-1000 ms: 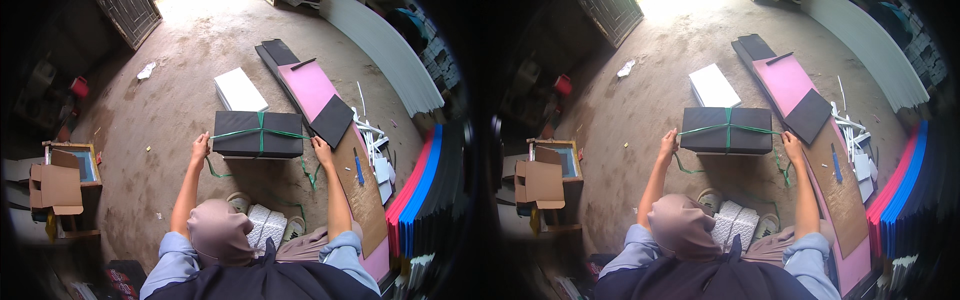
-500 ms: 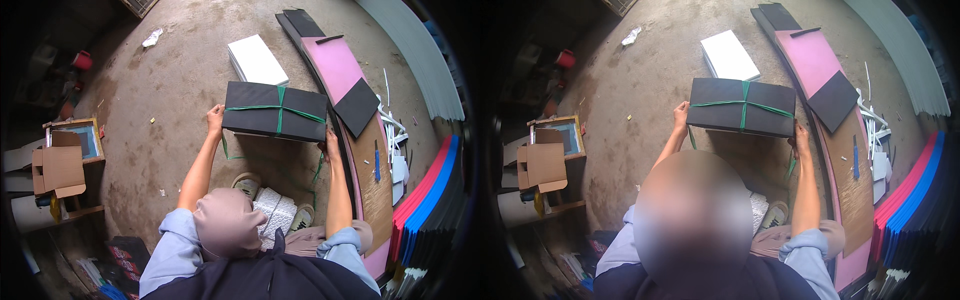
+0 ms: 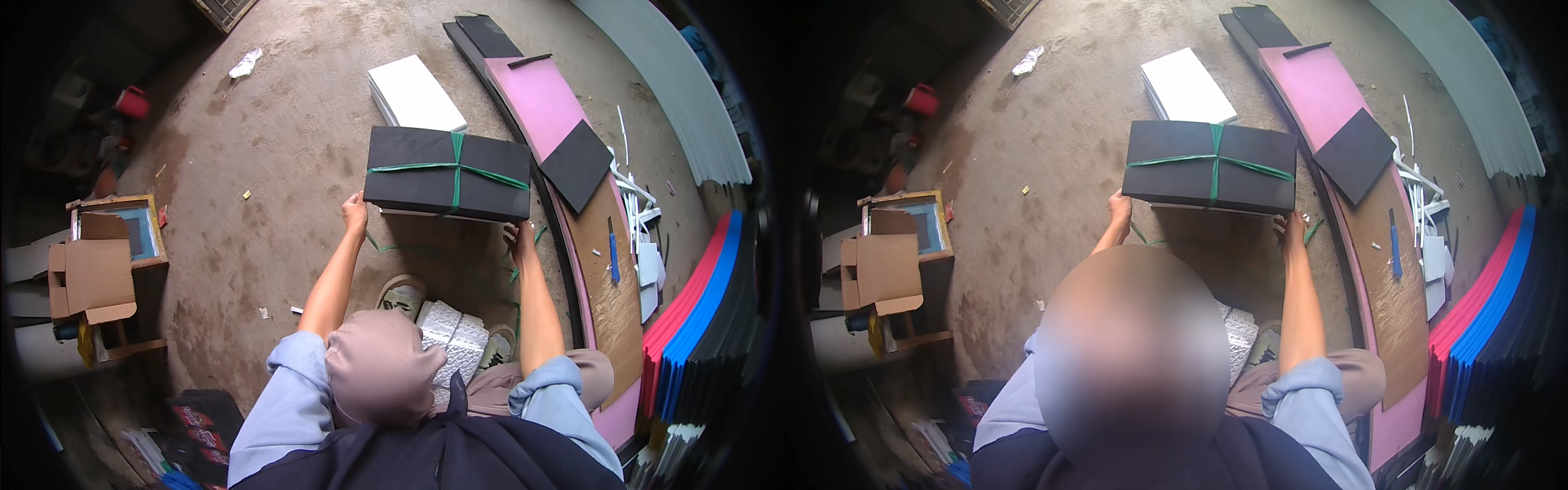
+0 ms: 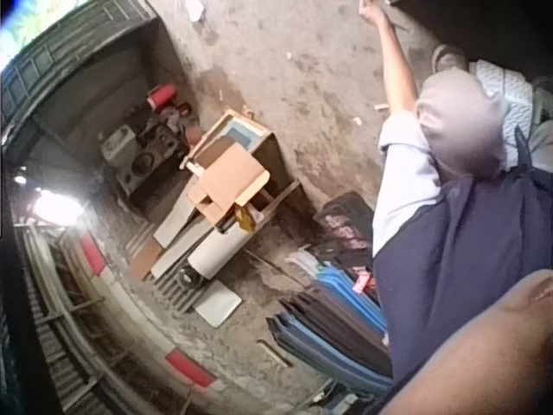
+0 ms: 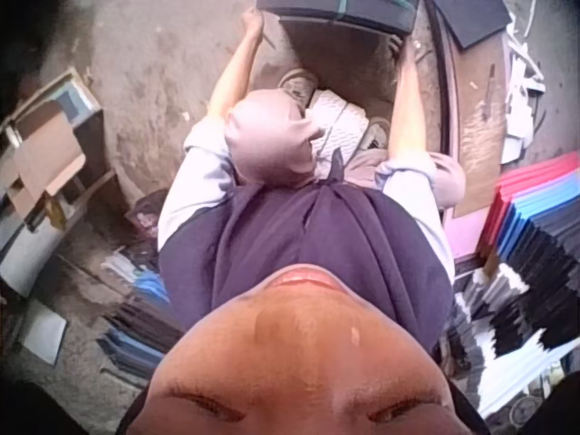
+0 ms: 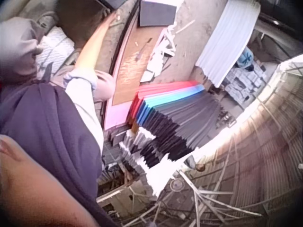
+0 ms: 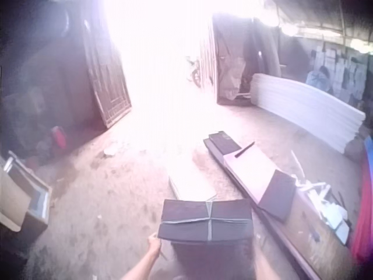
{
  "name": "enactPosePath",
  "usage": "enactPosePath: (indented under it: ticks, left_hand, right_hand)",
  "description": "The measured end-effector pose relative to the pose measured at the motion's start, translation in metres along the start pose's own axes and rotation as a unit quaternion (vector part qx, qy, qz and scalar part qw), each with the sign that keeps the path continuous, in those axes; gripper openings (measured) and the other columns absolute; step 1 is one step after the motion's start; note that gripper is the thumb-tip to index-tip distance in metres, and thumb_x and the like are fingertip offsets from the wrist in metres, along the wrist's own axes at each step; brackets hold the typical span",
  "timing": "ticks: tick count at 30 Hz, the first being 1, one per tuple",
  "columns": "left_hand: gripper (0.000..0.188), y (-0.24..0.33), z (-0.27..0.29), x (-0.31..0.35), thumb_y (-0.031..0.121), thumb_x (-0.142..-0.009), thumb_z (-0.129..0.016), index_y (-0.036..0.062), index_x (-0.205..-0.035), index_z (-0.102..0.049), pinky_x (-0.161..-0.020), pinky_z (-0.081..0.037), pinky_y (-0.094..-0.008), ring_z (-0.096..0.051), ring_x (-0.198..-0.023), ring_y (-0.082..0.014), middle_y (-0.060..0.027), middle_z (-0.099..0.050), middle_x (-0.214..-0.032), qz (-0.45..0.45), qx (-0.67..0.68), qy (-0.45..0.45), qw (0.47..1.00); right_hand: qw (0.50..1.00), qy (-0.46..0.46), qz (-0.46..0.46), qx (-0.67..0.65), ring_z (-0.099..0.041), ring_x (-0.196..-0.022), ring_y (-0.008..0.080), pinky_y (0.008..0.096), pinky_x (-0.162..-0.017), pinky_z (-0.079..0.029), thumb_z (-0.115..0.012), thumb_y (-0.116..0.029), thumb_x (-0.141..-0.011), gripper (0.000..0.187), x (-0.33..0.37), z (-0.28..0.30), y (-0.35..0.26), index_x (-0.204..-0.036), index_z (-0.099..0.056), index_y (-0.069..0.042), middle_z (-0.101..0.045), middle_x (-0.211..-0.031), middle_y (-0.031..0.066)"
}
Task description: The person sits on the floor and stacks black and white foam sheets, then wraps and ties them with green plastic strapping. The person uses a utility knife to cut the straps and places the finished bundles on a nearby stack. The person also handles a large pink foam sheet, aligning it with a wooden frame.
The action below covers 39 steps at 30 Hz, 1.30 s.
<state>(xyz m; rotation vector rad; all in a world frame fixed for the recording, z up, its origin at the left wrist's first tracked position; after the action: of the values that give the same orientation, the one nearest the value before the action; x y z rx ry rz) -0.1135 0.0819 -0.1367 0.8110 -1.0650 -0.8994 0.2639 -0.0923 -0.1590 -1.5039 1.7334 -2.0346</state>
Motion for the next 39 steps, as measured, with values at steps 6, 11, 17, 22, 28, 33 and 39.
enactPosePath:
  ticks: [6, 11, 17, 22, 28, 33, 39]
  left_hand:
    - [0.03, -0.055, -0.017, 0.003, 0.029, -0.085, -0.053, -0.0003, -0.087, -0.06, -0.066, -0.043, -0.0331, -0.055, -0.068, -0.0157, -0.0087, -0.058, -0.067, 0.054, -0.064, 0.018, 0.996]
    - [0.039, -0.039, -0.034, 0.009, 0.024, -0.087, -0.047, -0.0005, -0.116, -0.054, -0.084, -0.043, -0.0374, -0.056, -0.104, -0.0305, -0.0197, -0.058, -0.113, 0.012, -0.043, 0.055, 0.997]
    - [0.036, -0.045, -0.03, 0.005, 0.022, -0.087, -0.046, -0.0017, -0.113, -0.055, -0.083, -0.043, -0.0392, -0.057, -0.101, -0.0316, -0.0202, -0.06, -0.11, -0.077, -0.051, 0.071, 0.993]
    - [0.031, -0.045, -0.029, 0.004, 0.021, -0.085, -0.047, -0.0019, -0.102, -0.059, -0.076, -0.044, -0.0392, -0.06, -0.089, -0.0303, -0.0189, -0.063, -0.094, -0.121, -0.046, 0.081, 0.988]
    - [0.023, -0.064, -0.017, 0.003, 0.015, -0.089, -0.049, -0.0001, -0.104, -0.055, -0.069, -0.051, -0.0271, -0.056, -0.092, -0.0154, -0.0084, -0.058, -0.096, 0.03, -0.051, -0.051, 0.997]
    - [0.027, -0.076, -0.019, 0.01, 0.016, -0.09, -0.046, 0.001, -0.112, -0.052, -0.069, -0.052, -0.0258, -0.057, -0.093, -0.0169, -0.0101, -0.054, -0.109, 0.062, -0.022, -0.094, 0.993]
    - [0.031, -0.074, -0.017, 0.021, 0.019, -0.09, -0.045, 0.002, -0.116, -0.048, -0.072, -0.05, -0.0299, -0.054, -0.094, -0.0164, -0.0087, -0.052, -0.111, 0.06, 0.033, -0.084, 0.994]
  right_hand:
    - [1.0, 0.004, 0.021, 0.017, -0.053, -0.088, 0.0185, 0.0323, -0.07, -0.043, -0.046, -0.043, -0.091, 0.039, -0.017, 0.004, 0.053, -0.116, -0.047, -0.013, -0.051, -0.106, 0.0019]
    - [0.987, 0.01, 0.125, -0.097, -0.05, -0.101, 0.0135, 0.03, -0.082, -0.042, -0.04, -0.038, -0.095, 0.041, -0.018, -0.01, 0.071, -0.123, -0.045, -0.008, -0.048, -0.115, 0.0038]
    - [0.923, -0.022, -0.057, -0.381, -0.039, -0.121, 0.0173, 0.0314, -0.101, -0.031, -0.035, -0.034, -0.097, 0.051, -0.013, -0.028, 0.059, -0.134, -0.034, 0.001, -0.041, -0.133, 0.0066]
    - [0.98, -0.049, 0.141, -0.13, -0.038, -0.122, 0.0173, 0.0337, -0.103, -0.03, -0.034, -0.031, -0.098, 0.048, 0.021, -0.051, 0.022, -0.133, -0.034, 0.002, -0.04, -0.133, 0.0077]
    - [0.982, -0.009, 0.161, -0.102, -0.039, -0.122, 0.0188, 0.0344, -0.102, -0.03, -0.034, -0.03, -0.097, 0.043, 0.031, -0.041, 0.038, -0.131, -0.041, -0.003, -0.044, -0.13, 0.0067]
    - [0.93, -0.1, 0.332, 0.124, -0.042, -0.119, 0.0197, 0.0339, -0.1, -0.031, -0.032, -0.034, -0.097, 0.048, 0.027, -0.012, 0.039, -0.13, -0.039, 0.001, -0.045, -0.128, 0.0083]
    - [0.966, -0.129, 0.215, 0.064, -0.042, -0.118, 0.0181, 0.0302, -0.099, -0.031, -0.031, -0.032, -0.098, 0.047, 0.02, -0.018, 0.031, -0.126, -0.044, 0.003, -0.048, -0.125, 0.0099]
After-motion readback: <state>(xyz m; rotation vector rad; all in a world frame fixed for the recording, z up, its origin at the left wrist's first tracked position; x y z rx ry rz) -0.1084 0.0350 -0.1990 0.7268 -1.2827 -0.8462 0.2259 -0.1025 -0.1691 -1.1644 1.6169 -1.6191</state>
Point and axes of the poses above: each hand's wrist, its own x-axis away from the middle knuckle, its own z-axis out of the back of the hand, y = z × x, the point moved 6 cm from there along -x, towards the middle knuckle
